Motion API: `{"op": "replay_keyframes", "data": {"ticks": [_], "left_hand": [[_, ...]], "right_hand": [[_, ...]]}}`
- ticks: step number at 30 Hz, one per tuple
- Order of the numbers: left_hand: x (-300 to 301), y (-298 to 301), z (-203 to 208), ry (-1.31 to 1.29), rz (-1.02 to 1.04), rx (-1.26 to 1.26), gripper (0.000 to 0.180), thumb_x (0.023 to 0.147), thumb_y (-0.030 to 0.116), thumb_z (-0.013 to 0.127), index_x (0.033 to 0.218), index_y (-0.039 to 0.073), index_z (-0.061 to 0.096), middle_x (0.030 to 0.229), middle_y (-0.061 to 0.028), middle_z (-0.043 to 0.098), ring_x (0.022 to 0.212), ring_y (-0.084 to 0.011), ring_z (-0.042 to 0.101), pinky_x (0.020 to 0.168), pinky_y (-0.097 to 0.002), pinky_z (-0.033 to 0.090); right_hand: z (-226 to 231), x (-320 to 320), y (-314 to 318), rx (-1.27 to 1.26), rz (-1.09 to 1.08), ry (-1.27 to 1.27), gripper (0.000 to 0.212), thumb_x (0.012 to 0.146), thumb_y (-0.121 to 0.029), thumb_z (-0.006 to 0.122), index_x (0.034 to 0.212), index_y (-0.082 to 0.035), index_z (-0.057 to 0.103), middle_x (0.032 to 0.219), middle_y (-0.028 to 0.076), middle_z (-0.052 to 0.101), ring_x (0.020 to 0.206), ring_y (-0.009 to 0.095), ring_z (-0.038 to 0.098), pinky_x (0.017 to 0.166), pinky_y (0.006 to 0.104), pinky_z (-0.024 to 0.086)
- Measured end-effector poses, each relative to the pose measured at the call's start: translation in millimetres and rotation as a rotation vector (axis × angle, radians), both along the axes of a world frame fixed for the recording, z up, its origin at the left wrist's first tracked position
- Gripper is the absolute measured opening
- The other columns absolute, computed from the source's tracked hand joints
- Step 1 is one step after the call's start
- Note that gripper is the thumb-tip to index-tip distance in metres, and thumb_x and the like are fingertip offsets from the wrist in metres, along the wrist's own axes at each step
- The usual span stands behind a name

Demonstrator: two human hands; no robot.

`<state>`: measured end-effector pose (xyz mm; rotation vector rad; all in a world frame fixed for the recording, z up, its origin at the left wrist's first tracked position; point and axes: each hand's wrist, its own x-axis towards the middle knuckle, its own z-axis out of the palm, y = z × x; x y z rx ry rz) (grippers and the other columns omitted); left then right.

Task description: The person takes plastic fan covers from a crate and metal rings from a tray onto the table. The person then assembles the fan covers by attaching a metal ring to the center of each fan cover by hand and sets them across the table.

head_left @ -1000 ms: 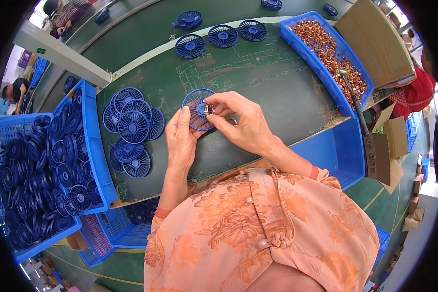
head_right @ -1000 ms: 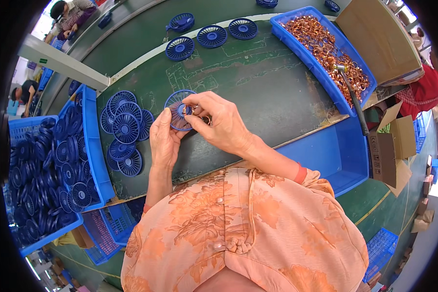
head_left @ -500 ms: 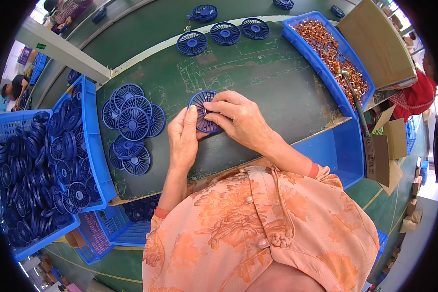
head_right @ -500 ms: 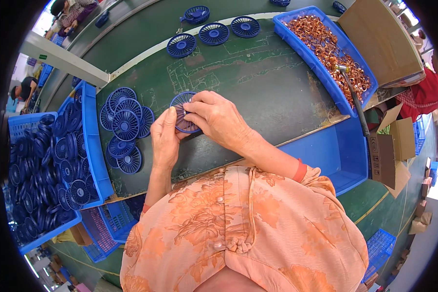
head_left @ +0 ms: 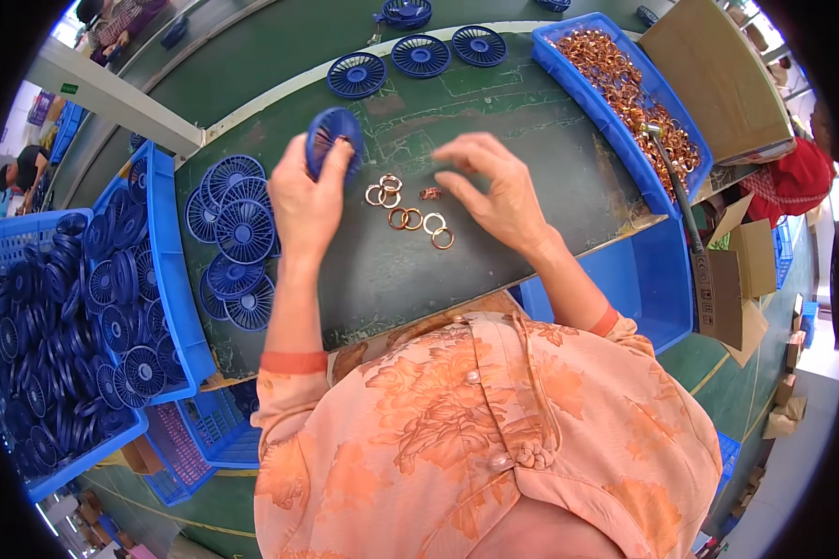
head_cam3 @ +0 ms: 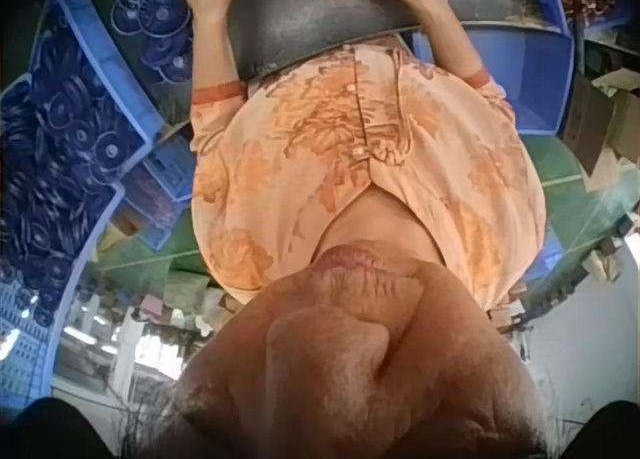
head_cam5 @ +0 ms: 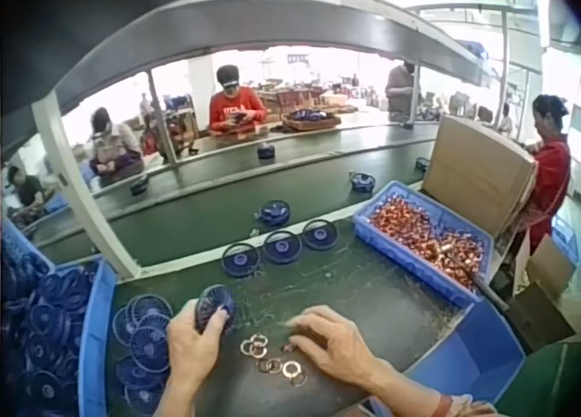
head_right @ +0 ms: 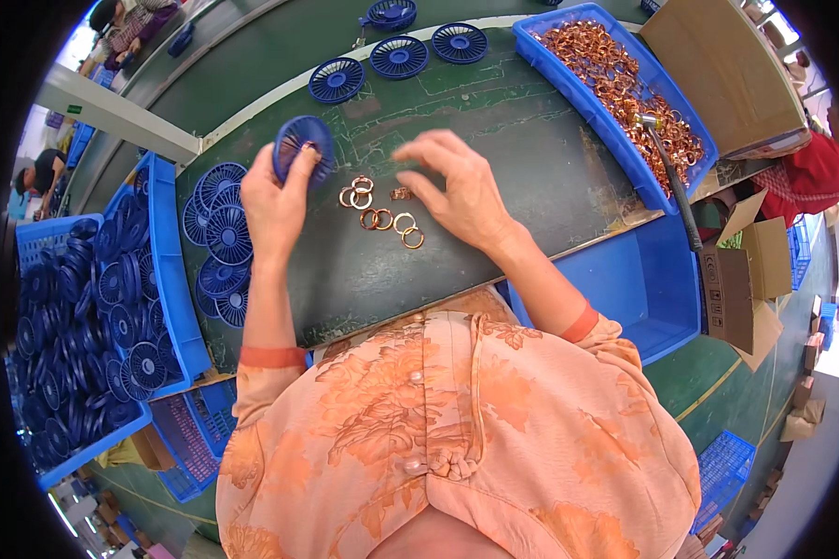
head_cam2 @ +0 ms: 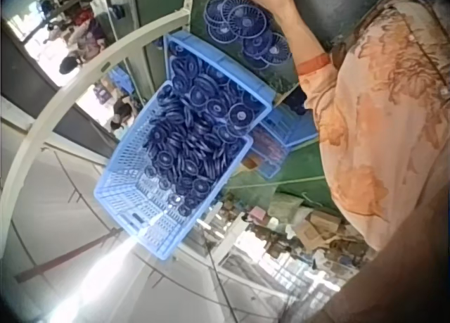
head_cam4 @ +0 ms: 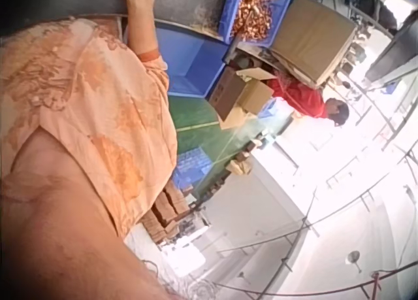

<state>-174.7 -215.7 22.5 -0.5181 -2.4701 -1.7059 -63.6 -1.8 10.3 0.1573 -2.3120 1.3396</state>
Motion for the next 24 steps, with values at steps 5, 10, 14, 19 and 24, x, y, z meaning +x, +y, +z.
{"op": "replay_keyframes", "data": {"ticks": [5,10,14,19,24], "left_hand": [[-52.0,-3.4,-17.9,0.4,0.208,-0.461,0.021,0.094,0.018,0.066,0.106,0.002,0.06,0.081,-0.0201,0.071,0.075,-0.0418,0.07,0.063,-0.0494,0.053],[-85.5,20.0,-38.3,0.345,0.264,-0.674,0.019,0.096,0.02,0.061,0.115,0.016,0.06,0.104,-0.0106,0.072,0.093,-0.0395,0.069,0.072,-0.0519,0.055],[-117.5,11.9,-67.9,0.513,0.296,-0.767,0.034,0.094,0.021,0.063,0.127,0.017,0.062,0.125,-0.0107,0.068,0.121,-0.0339,0.061,0.101,-0.0507,0.048],[-100.6,16.2,-43.4,0.318,0.217,-0.925,0.055,0.089,0.028,0.066,0.139,0.008,0.056,0.148,-0.0159,0.05,0.142,-0.0364,0.041,0.113,-0.0522,0.038],[-47.1,-34.6,13.4,0.28,0.13,-1.045,0.088,0.07,0.037,0.087,0.144,0.008,0.049,0.15,-0.0196,0.045,0.144,-0.0378,0.038,0.111,-0.0493,0.043]], "right_hand": [[-27.1,12.3,-9.8,0.093,-0.035,-0.132,0.026,0.087,-0.009,0.076,0.113,-0.009,0.071,0.107,0.008,0.064,0.083,0.018,0.063,0.075,0.0302,0.054],[-40.8,10.0,-1.2,0.085,-0.009,-0.088,0.02,0.085,-0.009,0.078,0.104,-0.008,0.074,0.101,0.007,0.064,0.079,0.017,0.063,0.071,0.029,0.053],[-36.4,12.6,-5.7,-0.034,-0.015,-0.116,0.016,0.08,-0.007,0.083,0.094,-0.005,0.075,0.097,0.005,0.064,0.076,0.011,0.062,0.069,0.0264,0.052],[-44.9,13.4,-2.6,-0.085,-0.025,-0.107,0.016,0.077,-0.003,0.084,0.088,-0.003,0.073,0.106,0.005,0.064,0.078,0.008,0.063,0.07,0.0241,0.052],[-51.8,15.5,7.3,-0.353,-0.007,-0.209,0.015,0.081,0.002,0.081,0.088,0.0,0.068,0.115,0.009,0.063,0.088,0.007,0.064,0.075,0.0206,0.053]]}}
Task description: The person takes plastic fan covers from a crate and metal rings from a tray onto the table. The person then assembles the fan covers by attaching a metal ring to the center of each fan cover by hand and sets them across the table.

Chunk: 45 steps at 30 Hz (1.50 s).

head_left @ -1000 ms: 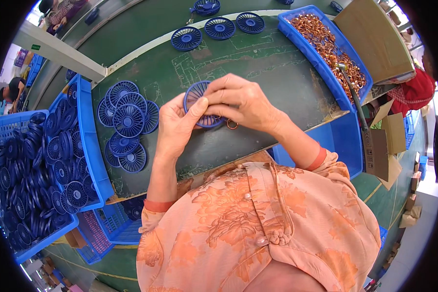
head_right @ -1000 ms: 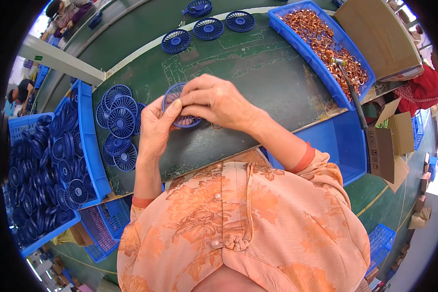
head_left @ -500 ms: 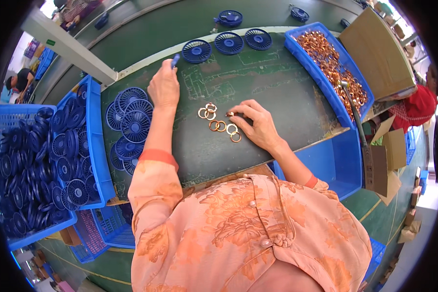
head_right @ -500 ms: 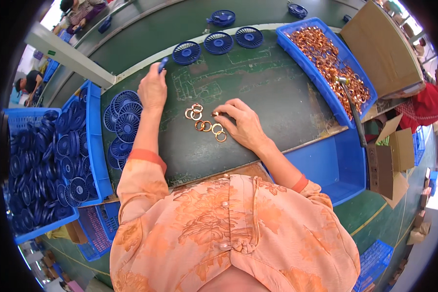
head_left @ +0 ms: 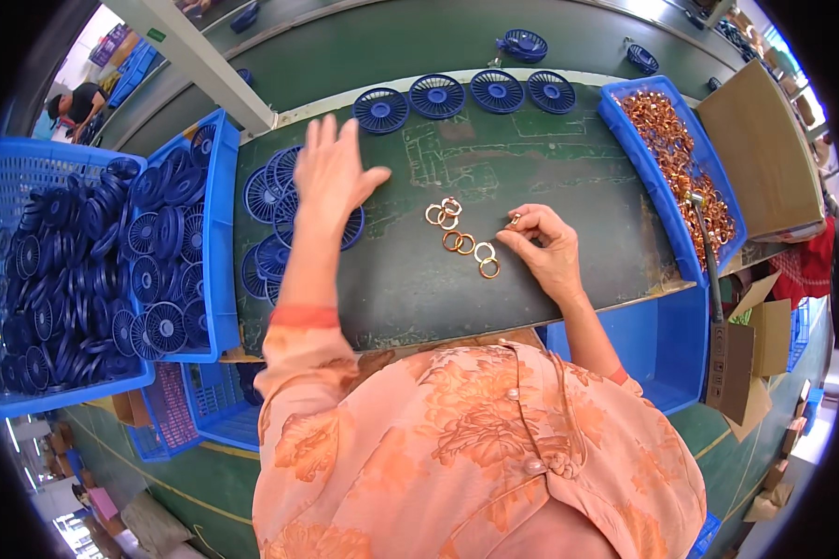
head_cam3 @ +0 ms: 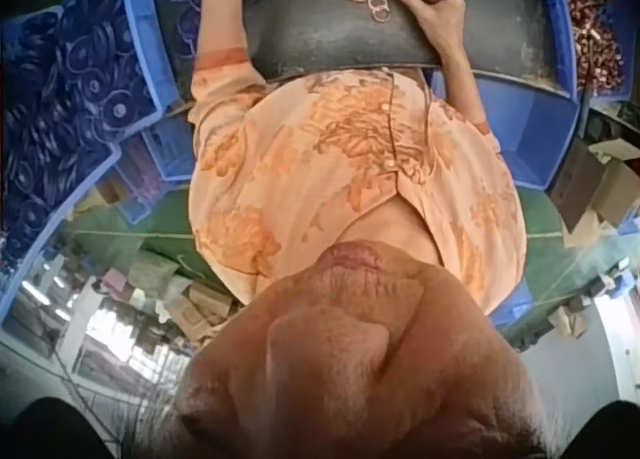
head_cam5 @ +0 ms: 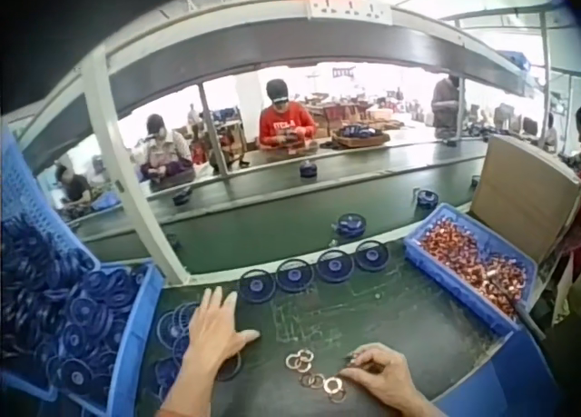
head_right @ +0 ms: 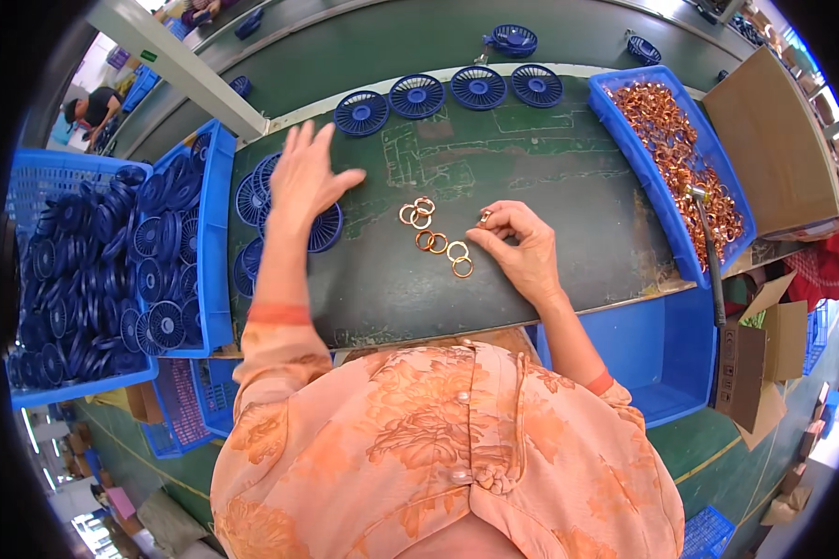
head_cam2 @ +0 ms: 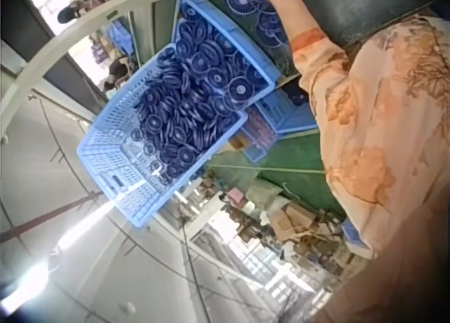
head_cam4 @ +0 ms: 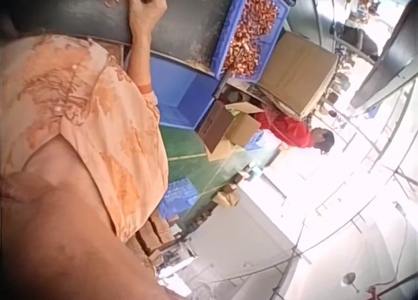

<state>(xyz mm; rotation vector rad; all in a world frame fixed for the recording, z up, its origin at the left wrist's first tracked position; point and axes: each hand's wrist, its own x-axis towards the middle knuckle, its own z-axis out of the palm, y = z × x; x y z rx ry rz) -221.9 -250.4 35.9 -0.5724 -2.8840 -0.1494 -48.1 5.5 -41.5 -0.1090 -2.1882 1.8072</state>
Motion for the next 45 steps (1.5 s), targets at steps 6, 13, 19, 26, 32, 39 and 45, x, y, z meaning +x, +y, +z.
{"op": "replay_keyframes", "data": {"ticks": [6,13,19,26,32,39,45], "left_hand": [[65.6,-57.5,17.7,-0.145,0.121,-0.063,0.099,0.061,0.018,0.094,0.147,0.013,0.046,0.149,-0.0177,0.048,0.141,-0.0353,0.043,0.107,-0.0451,0.048],[83.8,-61.4,25.4,0.132,0.176,0.072,0.061,0.068,0.015,0.088,0.125,0.012,0.065,0.116,-0.0098,0.065,0.116,-0.0309,0.057,0.09,-0.0426,0.053],[88.2,-46.3,33.4,-0.07,0.077,0.621,0.02,0.083,0.017,0.079,0.099,0.007,0.071,0.084,-0.0079,0.068,0.073,-0.0213,0.065,0.071,-0.035,0.052],[104.4,-3.6,-16.6,-0.798,0.042,1.569,0.017,0.1,0.017,0.066,0.109,0.003,0.064,0.1,-0.0049,0.07,0.087,-0.0123,0.069,0.075,-0.0283,0.061],[114.2,20.0,-29.6,-1.038,0.07,1.826,0.022,0.104,0.021,0.057,0.111,0.001,0.063,0.106,-0.0113,0.071,0.092,-0.0186,0.073,0.08,-0.0326,0.063],[118.0,31.3,-31.5,-1.026,0.011,1.784,0.021,0.104,0.018,0.054,0.111,0.0,0.063,0.105,-0.0119,0.071,0.091,-0.0185,0.073,0.082,-0.0339,0.063],[118.7,26.6,-34.0,-1.016,0.038,1.853,0.019,0.097,0.005,0.052,0.112,-0.003,0.06,0.108,-0.0143,0.069,0.093,-0.0203,0.072,0.085,-0.0358,0.063]], "right_hand": [[11.8,-1.6,-6.3,-0.5,0.036,-0.063,0.044,0.085,0.005,0.076,0.123,-0.008,0.058,0.109,0.01,0.069,0.091,0.01,0.066,0.078,0.0217,0.054],[45.2,-3.5,-36.8,-0.613,0.301,-0.149,0.037,0.091,-0.002,0.072,0.126,-0.004,0.063,0.121,0.009,0.067,0.096,0.013,0.068,0.082,0.0252,0.057],[54.0,0.1,-39.7,-0.802,0.367,-0.174,0.027,0.099,-0.009,0.065,0.125,-0.003,0.065,0.122,0.009,0.067,0.102,0.016,0.07,0.086,0.0277,0.06],[48.6,-4.2,-49.3,-0.718,0.285,-0.113,0.027,0.096,-0.006,0.068,0.122,-0.002,0.064,0.116,0.008,0.069,0.1,0.015,0.07,0.079,0.024,0.058],[57.5,-2.3,-52.6,-0.44,0.204,-0.094,0.032,0.091,-0.007,0.075,0.121,-0.002,0.064,0.11,0.005,0.07,0.09,0.012,0.07,0.063,0.0207,0.051],[59.2,-8.4,-57.4,0.237,0.056,0.204,0.029,0.085,-0.004,0.078,0.113,0.0,0.069,0.108,0.007,0.071,0.087,0.011,0.07,0.073,0.0252,0.058],[64.1,-8.4,-56.9,0.085,0.017,0.123,0.026,0.083,-0.003,0.079,0.108,0.0,0.071,0.106,0.008,0.07,0.086,0.012,0.07,0.075,0.0265,0.059]]}}
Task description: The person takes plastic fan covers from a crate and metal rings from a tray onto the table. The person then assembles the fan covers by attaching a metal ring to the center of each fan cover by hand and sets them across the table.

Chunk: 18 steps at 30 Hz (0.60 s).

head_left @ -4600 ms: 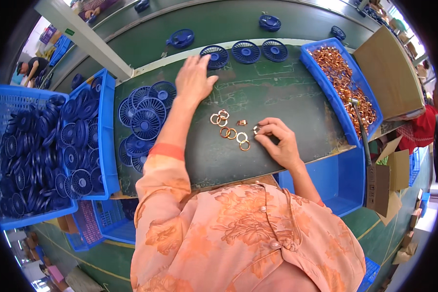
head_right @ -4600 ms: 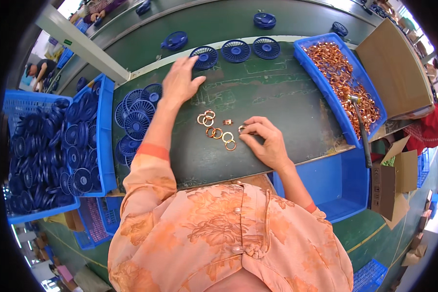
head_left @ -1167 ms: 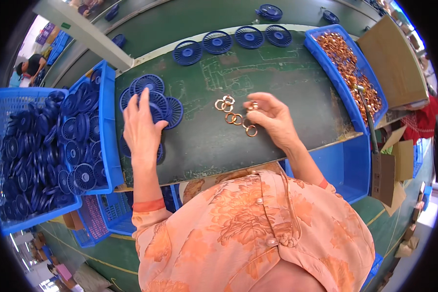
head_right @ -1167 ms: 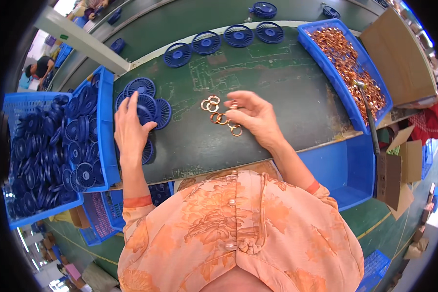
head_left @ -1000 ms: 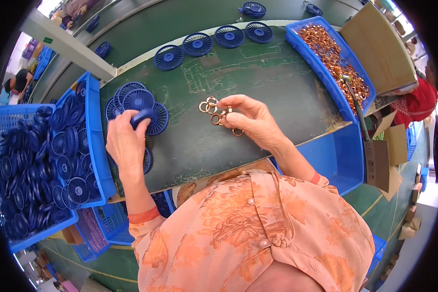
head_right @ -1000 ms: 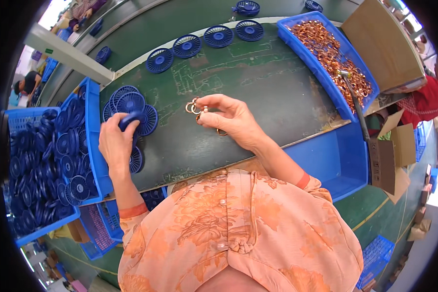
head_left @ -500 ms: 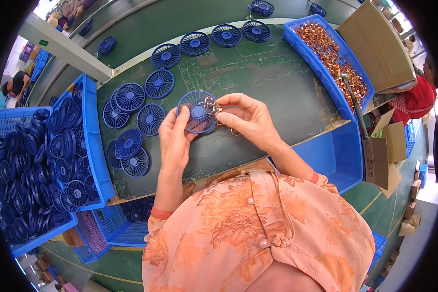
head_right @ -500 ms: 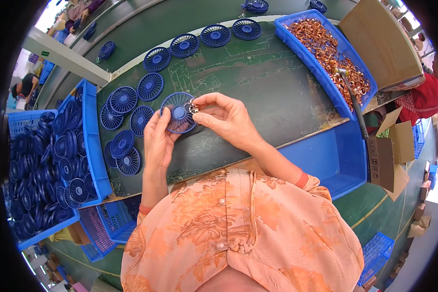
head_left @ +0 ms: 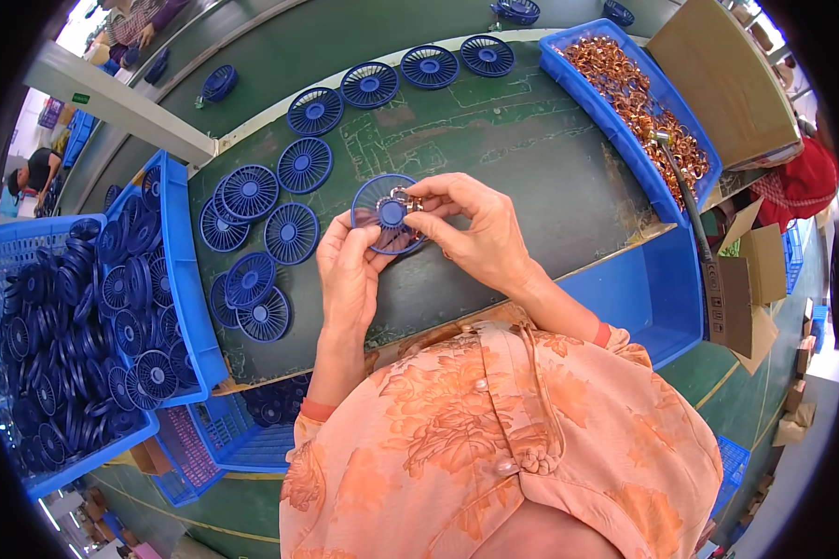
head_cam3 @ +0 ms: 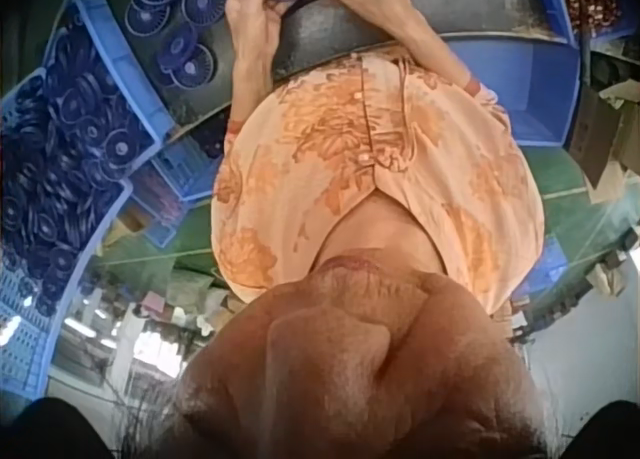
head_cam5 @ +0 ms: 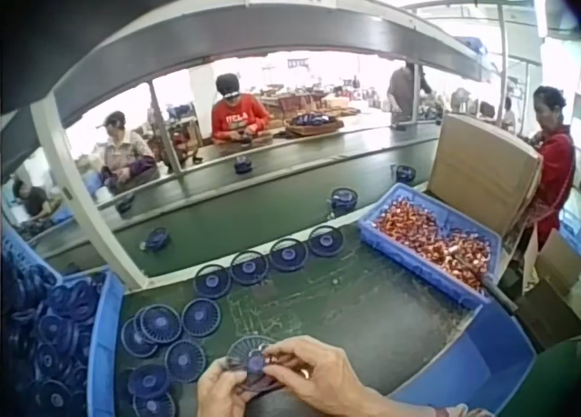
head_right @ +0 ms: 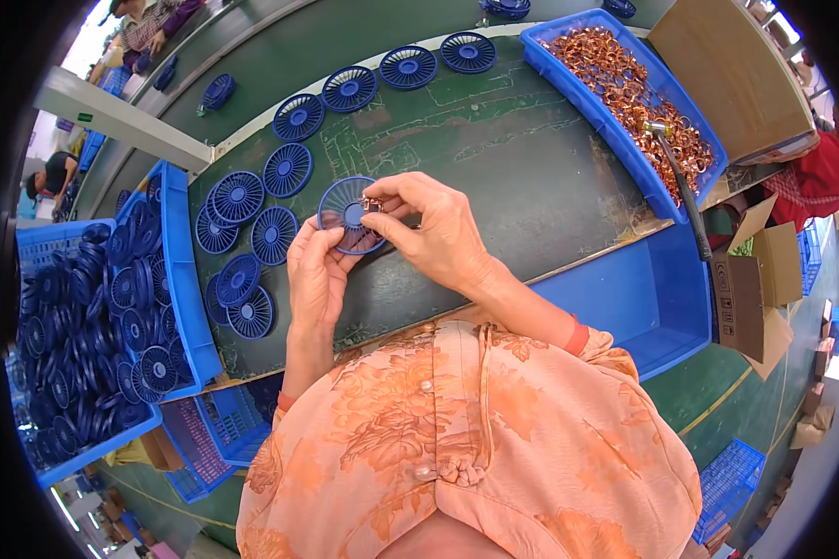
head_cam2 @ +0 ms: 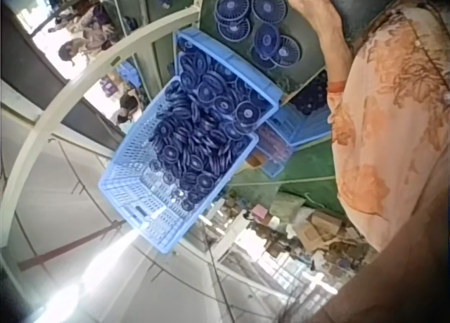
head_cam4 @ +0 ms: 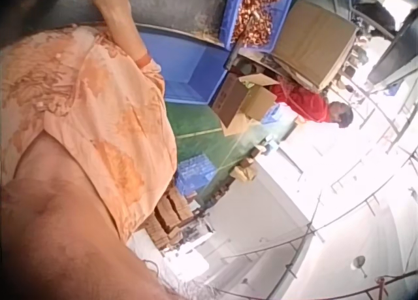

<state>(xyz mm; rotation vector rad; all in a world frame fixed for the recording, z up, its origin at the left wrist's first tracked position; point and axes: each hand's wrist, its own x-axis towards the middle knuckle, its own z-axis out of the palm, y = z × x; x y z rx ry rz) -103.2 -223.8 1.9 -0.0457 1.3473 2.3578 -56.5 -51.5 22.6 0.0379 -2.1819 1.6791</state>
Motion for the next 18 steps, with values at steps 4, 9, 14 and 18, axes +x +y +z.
{"op": "replay_keyframes", "data": {"ticks": [4,9,14,18], "left_hand": [[2.5,4.2,-1.2,-0.024,0.013,0.019,0.026,0.092,-0.002,0.052,0.116,-0.005,0.058,0.112,-0.0154,0.068,0.096,-0.0208,0.071,0.087,-0.0366,0.063],[9.7,12.9,-0.4,0.048,-0.003,-0.009,0.03,0.092,-0.003,0.053,0.122,-0.005,0.057,0.112,-0.014,0.068,0.097,-0.0195,0.071,0.086,-0.0341,0.063],[11.9,15.0,-1.4,0.126,-0.015,-0.065,0.032,0.093,-0.003,0.056,0.124,-0.005,0.057,0.113,-0.0127,0.069,0.097,-0.0168,0.07,0.085,-0.0308,0.062],[11.0,13.8,4.1,0.125,-0.09,-0.103,0.027,0.095,0.0,0.055,0.122,-0.005,0.059,0.111,-0.0119,0.069,0.095,-0.017,0.072,0.081,-0.0288,0.063]], "right_hand": [[-3.1,0.8,-2.0,0.102,-0.005,0.088,0.024,0.083,-0.003,0.079,0.106,-0.001,0.072,0.105,0.009,0.07,0.083,0.014,0.07,0.073,0.0274,0.059],[-9.4,0.3,-2.4,0.267,-0.037,0.116,0.022,0.082,-0.005,0.079,0.103,-0.002,0.072,0.1,0.011,0.069,0.082,0.018,0.07,0.071,0.0291,0.058],[-8.3,-0.3,1.6,0.411,-0.098,0.18,0.021,0.082,-0.007,0.08,0.1,-0.001,0.072,0.097,0.011,0.069,0.079,0.019,0.071,0.07,0.0302,0.058],[-5.7,2.5,2.7,0.228,-0.062,0.009,0.019,0.08,-0.007,0.08,0.097,-0.002,0.073,0.095,0.011,0.068,0.081,0.023,0.07,0.07,0.0329,0.057]]}}
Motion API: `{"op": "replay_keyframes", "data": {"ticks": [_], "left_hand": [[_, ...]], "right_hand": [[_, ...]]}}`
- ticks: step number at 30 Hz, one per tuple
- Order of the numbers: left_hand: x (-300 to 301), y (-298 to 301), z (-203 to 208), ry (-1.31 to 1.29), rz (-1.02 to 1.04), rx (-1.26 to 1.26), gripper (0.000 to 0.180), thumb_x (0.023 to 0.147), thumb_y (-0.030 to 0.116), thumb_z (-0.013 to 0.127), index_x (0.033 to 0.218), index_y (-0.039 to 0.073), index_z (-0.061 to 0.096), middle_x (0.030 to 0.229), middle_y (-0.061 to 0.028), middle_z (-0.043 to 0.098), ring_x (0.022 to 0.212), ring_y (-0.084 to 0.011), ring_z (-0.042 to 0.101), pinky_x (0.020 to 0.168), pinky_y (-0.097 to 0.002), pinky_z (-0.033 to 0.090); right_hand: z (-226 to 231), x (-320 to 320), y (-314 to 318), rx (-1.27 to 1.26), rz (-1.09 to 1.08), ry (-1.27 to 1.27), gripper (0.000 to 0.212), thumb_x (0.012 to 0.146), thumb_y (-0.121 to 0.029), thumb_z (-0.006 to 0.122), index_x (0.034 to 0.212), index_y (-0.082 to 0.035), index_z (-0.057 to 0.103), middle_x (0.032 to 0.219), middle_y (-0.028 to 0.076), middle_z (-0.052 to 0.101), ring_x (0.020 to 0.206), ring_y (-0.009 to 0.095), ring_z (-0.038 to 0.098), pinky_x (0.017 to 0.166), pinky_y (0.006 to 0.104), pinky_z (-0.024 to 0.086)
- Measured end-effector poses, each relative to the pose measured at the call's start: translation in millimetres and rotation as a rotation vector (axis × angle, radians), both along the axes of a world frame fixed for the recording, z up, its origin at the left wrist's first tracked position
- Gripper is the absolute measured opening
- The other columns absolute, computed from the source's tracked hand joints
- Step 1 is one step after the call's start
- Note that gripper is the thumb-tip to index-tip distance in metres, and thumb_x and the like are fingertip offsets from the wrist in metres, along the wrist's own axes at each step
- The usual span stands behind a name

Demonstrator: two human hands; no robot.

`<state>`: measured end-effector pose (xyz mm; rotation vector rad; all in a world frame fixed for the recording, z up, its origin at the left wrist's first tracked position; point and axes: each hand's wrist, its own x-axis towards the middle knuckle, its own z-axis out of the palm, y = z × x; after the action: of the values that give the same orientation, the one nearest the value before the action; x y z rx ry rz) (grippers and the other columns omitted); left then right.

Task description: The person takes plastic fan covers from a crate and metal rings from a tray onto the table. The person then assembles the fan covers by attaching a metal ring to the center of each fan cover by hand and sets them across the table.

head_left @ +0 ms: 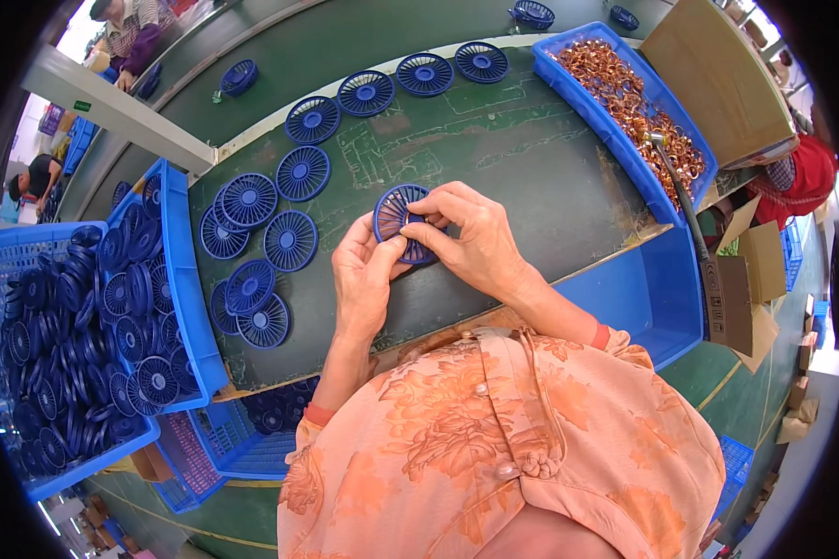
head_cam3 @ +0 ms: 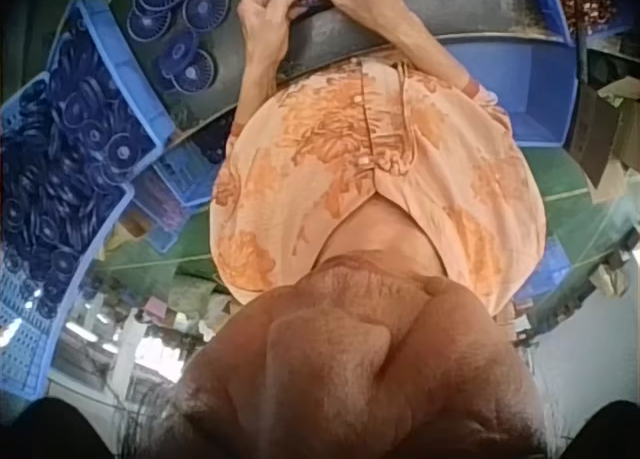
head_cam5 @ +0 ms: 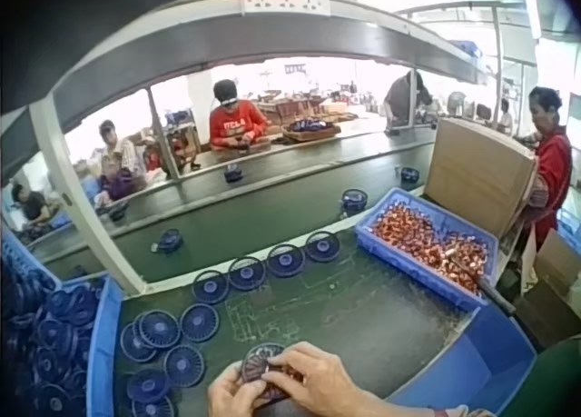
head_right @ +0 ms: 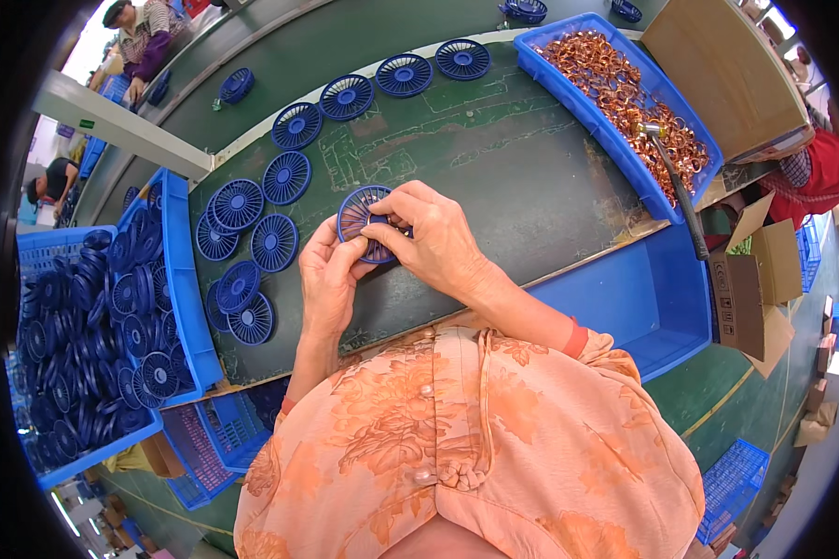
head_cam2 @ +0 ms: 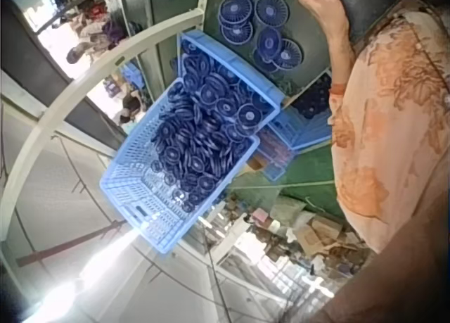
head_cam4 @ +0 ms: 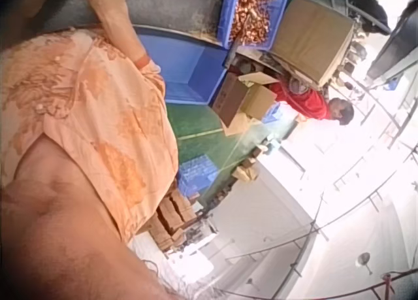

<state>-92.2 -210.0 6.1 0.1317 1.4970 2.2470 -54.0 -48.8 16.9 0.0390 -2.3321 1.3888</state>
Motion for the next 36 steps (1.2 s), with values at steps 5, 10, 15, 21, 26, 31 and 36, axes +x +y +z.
{"op": "replay_keyframes", "data": {"ticks": [5,10,15,21,26,31,36], "left_hand": [[-4.4,-7.1,2.1,-0.031,-0.097,0.007,0.029,0.093,0.001,0.055,0.121,-0.006,0.06,0.108,-0.0129,0.07,0.092,-0.018,0.073,0.08,-0.0301,0.064],[-8.6,-11.7,10.3,-0.11,-0.195,0.029,0.027,0.093,0.001,0.058,0.119,-0.005,0.062,0.106,-0.0104,0.071,0.089,-0.0142,0.072,0.077,-0.0272,0.063],[-6.4,-1.9,7.8,-0.049,-0.205,-0.014,0.025,0.094,0.008,0.071,0.115,-0.003,0.064,0.105,-0.0108,0.071,0.087,-0.0137,0.071,0.075,-0.027,0.062],[-13.2,20.6,9.5,0.02,-0.181,0.047,0.024,0.094,0.007,0.072,0.115,-0.003,0.065,0.104,-0.0089,0.072,0.088,-0.0117,0.07,0.077,-0.0264,0.061],[-18.5,33.4,2.8,0.171,-0.202,-0.061,0.023,0.094,0.005,0.071,0.115,-0.004,0.064,0.104,-0.0074,0.072,0.089,-0.0096,0.068,0.081,-0.0241,0.056],[-26.8,43.5,6.5,0.347,-0.154,-0.069,0.036,0.094,0.008,0.072,0.126,-0.003,0.059,0.116,-0.0087,0.069,0.096,-0.0124,0.067,0.085,-0.0263,0.056],[-60.9,3.9,19.4,0.958,0.12,-1.024,0.066,0.084,0.022,0.078,0.141,0.002,0.051,0.141,-0.0208,0.056,0.132,-0.0363,0.052,0.109,-0.0406,0.043]], "right_hand": [[-11.9,0.1,7.0,0.152,0.041,0.219,0.021,0.079,-0.007,0.08,0.1,-0.003,0.075,0.096,0.01,0.068,0.087,0.026,0.069,0.076,0.0338,0.057],[-21.1,-1.8,22.1,0.163,0.173,0.313,0.019,0.08,-0.007,0.08,0.098,-0.004,0.076,0.097,0.009,0.069,0.089,0.025,0.068,0.078,0.0345,0.056],[-4.9,-1.5,34.3,0.183,0.284,0.311,0.025,0.076,-0.011,0.084,0.099,-0.004,0.075,0.093,0.006,0.069,0.087,0.022,0.067,0.081,0.0328,0.055],[-11.7,7.7,26.0,-0.608,0.122,-0.071,0.036,0.09,-0.018,0.078,0.12,-0.003,0.066,0.102,0.001,0.07,0.095,0.013,0.065,0.089,0.0319,0.055],[-17.5,9.3,39.4,-1.131,0.275,-0.435,0.029,0.099,-0.022,0.067,0.121,-0.005,0.063,0.106,0.004,0.07,0.093,0.012,0.069,0.081,0.0311,0.061],[-5.4,-9.2,56.9,-0.795,0.3,-0.309,0.025,0.097,-0.022,0.07,0.116,-0.005,0.067,0.101,0.0,0.07,0.093,0.008,0.065,0.084,0.027,0.056],[-17.1,-38.2,110.3,0.301,-0.431,-0.024,0.023,0.091,-0.017,0.072,0.112,-0.009,0.07,0.099,0.008,0.072,0.089,0.023,0.068,0.08,0.0358,0.053]]}}
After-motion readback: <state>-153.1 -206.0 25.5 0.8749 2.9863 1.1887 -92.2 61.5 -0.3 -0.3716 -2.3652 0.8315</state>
